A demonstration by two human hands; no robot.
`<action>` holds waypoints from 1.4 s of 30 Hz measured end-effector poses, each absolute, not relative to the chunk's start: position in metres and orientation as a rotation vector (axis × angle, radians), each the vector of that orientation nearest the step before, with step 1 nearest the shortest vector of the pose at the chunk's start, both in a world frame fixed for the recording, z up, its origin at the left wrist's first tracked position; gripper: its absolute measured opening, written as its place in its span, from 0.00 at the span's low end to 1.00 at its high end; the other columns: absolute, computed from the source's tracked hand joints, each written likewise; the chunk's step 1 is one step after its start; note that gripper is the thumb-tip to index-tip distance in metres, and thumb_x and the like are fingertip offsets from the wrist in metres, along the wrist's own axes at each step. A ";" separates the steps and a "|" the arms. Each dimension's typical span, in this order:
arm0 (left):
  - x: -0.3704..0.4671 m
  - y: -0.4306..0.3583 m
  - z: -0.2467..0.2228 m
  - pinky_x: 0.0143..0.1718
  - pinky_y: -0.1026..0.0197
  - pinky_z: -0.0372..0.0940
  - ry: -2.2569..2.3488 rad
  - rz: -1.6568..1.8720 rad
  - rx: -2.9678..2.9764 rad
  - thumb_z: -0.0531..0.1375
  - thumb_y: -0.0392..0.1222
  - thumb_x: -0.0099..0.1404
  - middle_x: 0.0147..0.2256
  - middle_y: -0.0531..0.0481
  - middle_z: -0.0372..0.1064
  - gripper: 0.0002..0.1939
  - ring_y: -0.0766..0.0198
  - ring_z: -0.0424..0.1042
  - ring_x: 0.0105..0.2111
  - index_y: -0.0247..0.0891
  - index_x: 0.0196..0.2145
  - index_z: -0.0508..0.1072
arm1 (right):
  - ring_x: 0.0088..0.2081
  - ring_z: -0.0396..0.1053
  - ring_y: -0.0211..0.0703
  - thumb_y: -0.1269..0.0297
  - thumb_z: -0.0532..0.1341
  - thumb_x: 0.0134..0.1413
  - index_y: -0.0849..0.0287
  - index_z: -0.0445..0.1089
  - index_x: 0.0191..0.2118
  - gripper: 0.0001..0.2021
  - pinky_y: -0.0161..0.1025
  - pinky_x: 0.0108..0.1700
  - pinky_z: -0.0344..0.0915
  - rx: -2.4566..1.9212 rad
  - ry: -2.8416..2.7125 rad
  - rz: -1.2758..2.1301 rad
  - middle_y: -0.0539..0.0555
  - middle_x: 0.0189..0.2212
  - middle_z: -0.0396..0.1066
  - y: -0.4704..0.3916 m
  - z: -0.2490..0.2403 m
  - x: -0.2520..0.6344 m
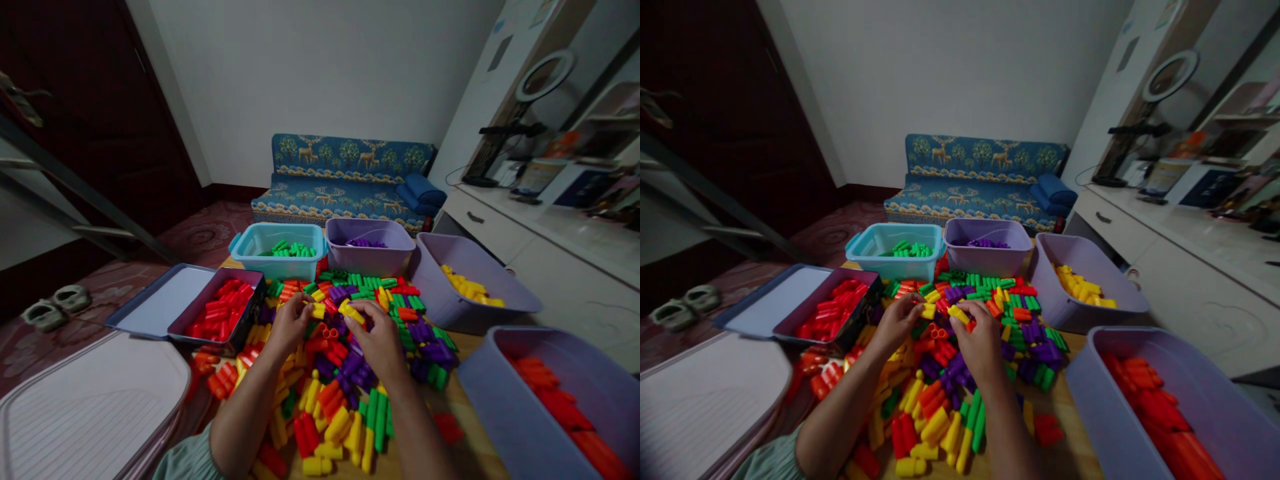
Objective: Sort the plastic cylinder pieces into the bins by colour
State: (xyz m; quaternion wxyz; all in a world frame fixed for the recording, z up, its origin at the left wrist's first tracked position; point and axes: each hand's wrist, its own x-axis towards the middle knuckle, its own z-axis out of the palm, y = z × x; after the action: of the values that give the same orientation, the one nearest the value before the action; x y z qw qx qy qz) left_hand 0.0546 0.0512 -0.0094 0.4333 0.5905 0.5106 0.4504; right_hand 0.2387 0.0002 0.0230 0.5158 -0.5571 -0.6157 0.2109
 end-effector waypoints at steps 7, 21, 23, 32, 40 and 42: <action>0.055 0.051 -0.007 0.29 0.66 0.62 1.246 1.219 1.499 0.58 0.47 0.59 0.27 0.52 0.68 0.12 0.64 0.68 0.28 0.37 0.37 0.71 | 0.49 0.67 0.50 0.71 0.61 0.47 0.58 0.75 0.36 0.08 0.49 0.54 0.62 -1.511 -1.660 0.419 0.59 0.46 0.70 0.004 0.004 0.243; 0.058 0.047 -0.004 0.31 0.66 0.62 1.158 1.151 1.636 0.57 0.46 0.61 0.29 0.50 0.69 0.13 0.65 0.68 0.30 0.36 0.39 0.72 | 0.41 0.70 0.46 0.65 0.58 0.56 0.57 0.75 0.43 0.11 0.42 0.45 0.67 -1.388 -1.568 0.442 0.57 0.39 0.72 -0.001 0.016 0.228; 0.059 0.047 -0.004 0.30 0.66 0.62 1.151 1.086 1.709 0.57 0.44 0.60 0.28 0.51 0.69 0.12 0.65 0.68 0.28 0.35 0.39 0.74 | 0.41 0.71 0.46 0.65 0.59 0.55 0.58 0.74 0.44 0.12 0.41 0.43 0.68 -1.320 -1.517 0.571 0.57 0.40 0.72 -0.004 0.019 0.221; 0.059 0.047 -0.003 0.36 0.63 0.65 1.207 1.078 1.737 0.58 0.36 0.54 0.27 0.50 0.70 0.16 0.63 0.71 0.31 0.33 0.41 0.75 | 0.32 0.72 0.41 0.59 0.61 0.54 0.57 0.71 0.45 0.14 0.35 0.34 0.68 -1.169 -1.393 0.816 0.54 0.34 0.75 -0.028 0.055 0.204; 0.058 0.035 0.036 0.25 0.65 0.67 1.027 1.169 1.249 0.65 0.49 0.52 0.29 0.49 0.72 0.19 0.64 0.72 0.26 0.33 0.38 0.72 | 0.31 0.73 0.46 0.57 0.60 0.51 0.60 0.71 0.39 0.13 0.39 0.33 0.69 -1.386 -1.284 0.798 0.56 0.32 0.76 -0.002 0.003 0.216; 0.058 0.029 0.050 0.25 0.66 0.67 0.980 1.191 1.200 0.67 0.49 0.50 0.29 0.50 0.72 0.20 0.65 0.72 0.26 0.33 0.37 0.72 | 0.34 0.74 0.47 0.59 0.60 0.50 0.60 0.72 0.37 0.11 0.40 0.37 0.68 -1.432 -1.311 0.761 0.56 0.33 0.76 0.001 -0.004 0.219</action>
State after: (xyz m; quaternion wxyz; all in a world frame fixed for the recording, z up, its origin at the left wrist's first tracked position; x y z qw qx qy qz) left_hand 0.0580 0.0291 0.0503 0.5595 0.5089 0.4157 0.5051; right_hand 0.2194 0.0009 -0.0044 0.5039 -0.5933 -0.5428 0.3154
